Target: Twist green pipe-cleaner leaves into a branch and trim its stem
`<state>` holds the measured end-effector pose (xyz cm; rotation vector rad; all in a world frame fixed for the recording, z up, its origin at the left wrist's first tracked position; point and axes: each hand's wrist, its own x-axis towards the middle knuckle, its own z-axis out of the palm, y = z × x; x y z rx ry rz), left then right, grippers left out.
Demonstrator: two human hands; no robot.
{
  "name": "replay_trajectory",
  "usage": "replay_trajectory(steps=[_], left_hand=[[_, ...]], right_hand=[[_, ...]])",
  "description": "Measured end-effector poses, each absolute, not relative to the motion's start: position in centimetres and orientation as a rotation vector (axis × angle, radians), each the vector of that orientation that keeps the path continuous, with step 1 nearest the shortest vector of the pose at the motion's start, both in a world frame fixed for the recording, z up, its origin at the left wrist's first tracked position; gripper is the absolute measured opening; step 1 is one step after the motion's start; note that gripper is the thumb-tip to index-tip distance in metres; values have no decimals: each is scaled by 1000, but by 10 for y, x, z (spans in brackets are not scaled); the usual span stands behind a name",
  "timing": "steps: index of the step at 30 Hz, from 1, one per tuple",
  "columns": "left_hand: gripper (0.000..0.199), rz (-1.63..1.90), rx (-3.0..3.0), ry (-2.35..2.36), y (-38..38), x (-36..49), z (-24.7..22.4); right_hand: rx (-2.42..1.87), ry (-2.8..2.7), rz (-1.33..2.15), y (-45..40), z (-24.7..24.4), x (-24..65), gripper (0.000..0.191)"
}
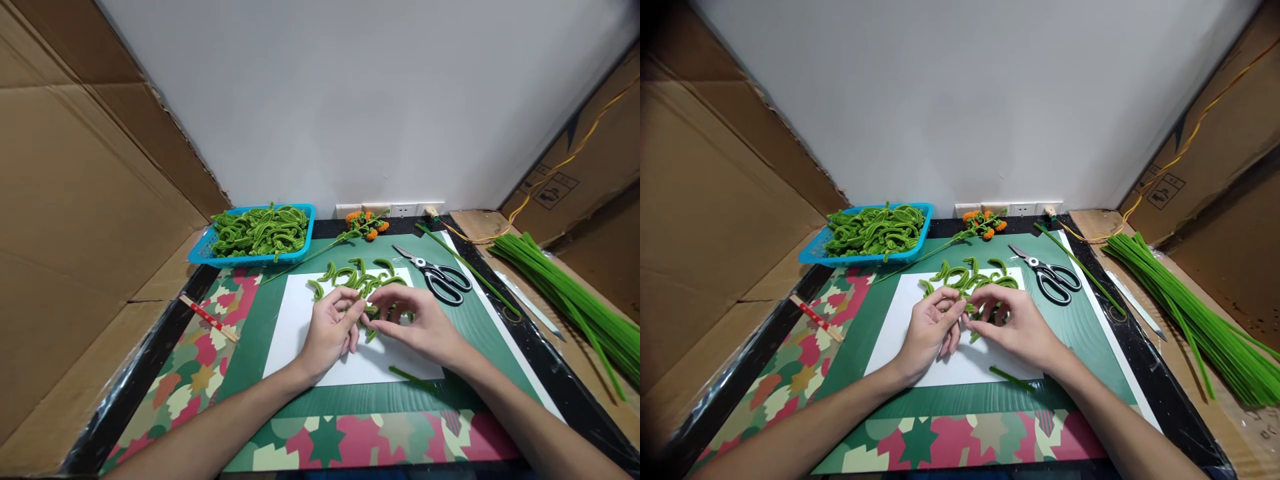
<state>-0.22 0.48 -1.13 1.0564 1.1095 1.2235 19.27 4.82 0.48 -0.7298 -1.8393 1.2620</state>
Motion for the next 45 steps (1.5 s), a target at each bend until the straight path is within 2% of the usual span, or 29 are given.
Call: replay_trajectory(steps=[3,5,8,17,26,38,45], left_hand=[[41,1237,1062,1119,5,-2,-11],[41,1220,1074,1111,4,-2,-10],[41,1192,1086,1091,3,-2,-9],[38,1171,1118,1057,1,-4,-9],[35,1202,1099,1037,1,-2,-8],[37,1030,1243,1060,-1,-4,-7],[36,1018,1251,1098,0,-3,-7]], right_hand=[[-627,-2058,725,44,3,195,6],[-571,-2150,400,42,0,196,14],[-556,-2185,202,42,-3,197,17],[-573,-2221,105,46,-5,200,14],[-563,-2228,169,43,-5,201,10],[-651,-2259,116,55,-2,208,20],[-653,-2317,211,53,-2,207,20]])
